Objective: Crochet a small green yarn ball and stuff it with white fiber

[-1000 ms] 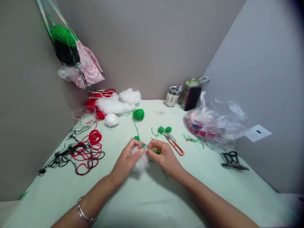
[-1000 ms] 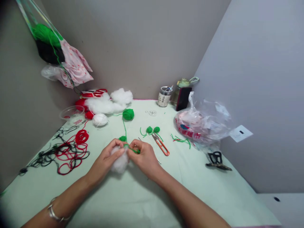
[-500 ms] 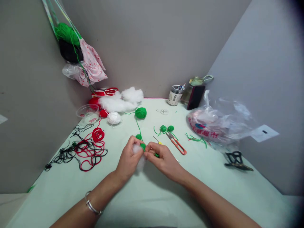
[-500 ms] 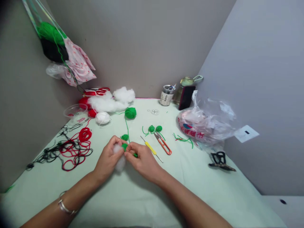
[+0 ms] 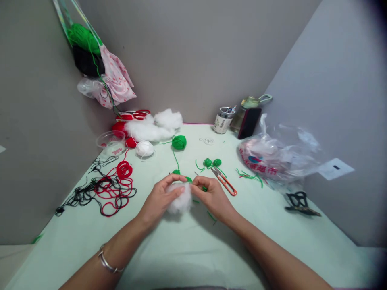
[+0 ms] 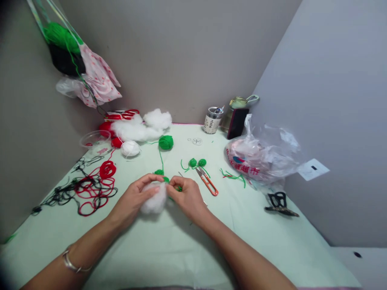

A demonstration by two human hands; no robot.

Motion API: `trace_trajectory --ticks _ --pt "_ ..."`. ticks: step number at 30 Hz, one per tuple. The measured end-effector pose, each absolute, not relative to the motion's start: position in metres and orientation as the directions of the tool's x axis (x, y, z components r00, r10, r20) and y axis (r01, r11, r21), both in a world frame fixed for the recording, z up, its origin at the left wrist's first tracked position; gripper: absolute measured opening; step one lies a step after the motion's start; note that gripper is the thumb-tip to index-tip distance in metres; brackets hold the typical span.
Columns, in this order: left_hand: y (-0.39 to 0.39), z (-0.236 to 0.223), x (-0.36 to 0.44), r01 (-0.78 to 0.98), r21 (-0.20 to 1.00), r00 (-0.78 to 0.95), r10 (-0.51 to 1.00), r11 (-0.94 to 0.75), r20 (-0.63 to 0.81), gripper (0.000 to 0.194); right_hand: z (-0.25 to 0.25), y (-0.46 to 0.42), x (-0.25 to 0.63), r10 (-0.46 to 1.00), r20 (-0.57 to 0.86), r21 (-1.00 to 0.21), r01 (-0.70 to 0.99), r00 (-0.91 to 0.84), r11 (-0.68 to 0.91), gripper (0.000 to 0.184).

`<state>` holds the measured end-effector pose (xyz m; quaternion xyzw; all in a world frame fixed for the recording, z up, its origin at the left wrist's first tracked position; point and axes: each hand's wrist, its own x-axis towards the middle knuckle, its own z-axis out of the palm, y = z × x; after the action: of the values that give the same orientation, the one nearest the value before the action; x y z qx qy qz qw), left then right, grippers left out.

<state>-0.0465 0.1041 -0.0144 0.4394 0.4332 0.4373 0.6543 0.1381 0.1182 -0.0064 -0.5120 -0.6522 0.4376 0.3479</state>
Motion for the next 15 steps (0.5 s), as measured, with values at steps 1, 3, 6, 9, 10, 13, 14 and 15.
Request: trace_trajectory --ticks 1,3,6,9,10,13,14,15 --pt "0.104 -0.016 -0.045 -0.178 0.960 0.232 0.957 0.216 -0.173 0.038 -0.006 0.118 0.138 0.969 0.000 -0.929 0.359 -0.246 0.091 0.028" --pt "0.103 -0.018 -0.043 -0.151 0.973 0.199 0.969 0.176 -0.144 0.038 -0.006 0.118 0.137 0.961 -0.010 -0.931 0.353 -0.275 0.091 0.032" --pt "0.106 -0.021 -0.042 -0.093 0.987 0.186 0.976 0.132 -0.113 0.035 -0.005 0.118 0.139 0.939 -0.027 -0.932 0.349 -0.342 0.100 0.033" --pt "0.109 -0.023 -0.044 -0.056 0.993 0.186 0.978 0.105 -0.093 0.029 -0.002 0.116 0.142 0.916 -0.006 -0.918 0.367 -0.400 0.154 0.033" --pt "0.110 -0.024 -0.045 -0.052 0.994 0.182 0.980 0.096 -0.085 0.028 -0.002 0.115 0.143 0.913 0.009 -0.907 0.381 -0.407 0.179 0.033" --pt "0.109 -0.024 -0.045 -0.021 0.998 0.159 0.986 0.062 -0.057 0.023 0.001 0.110 0.141 0.908 0.046 -0.863 0.441 -0.416 0.245 0.032" --pt "0.108 -0.023 -0.044 -0.005 0.999 0.135 0.990 0.042 -0.040 0.020 0.001 0.108 0.140 0.903 0.055 -0.846 0.460 -0.426 0.269 0.030" --pt "0.107 -0.023 -0.043 0.012 1.000 0.103 0.995 0.016 -0.018 0.018 0.002 0.105 0.138 0.896 0.068 -0.830 0.473 -0.439 0.294 0.028"
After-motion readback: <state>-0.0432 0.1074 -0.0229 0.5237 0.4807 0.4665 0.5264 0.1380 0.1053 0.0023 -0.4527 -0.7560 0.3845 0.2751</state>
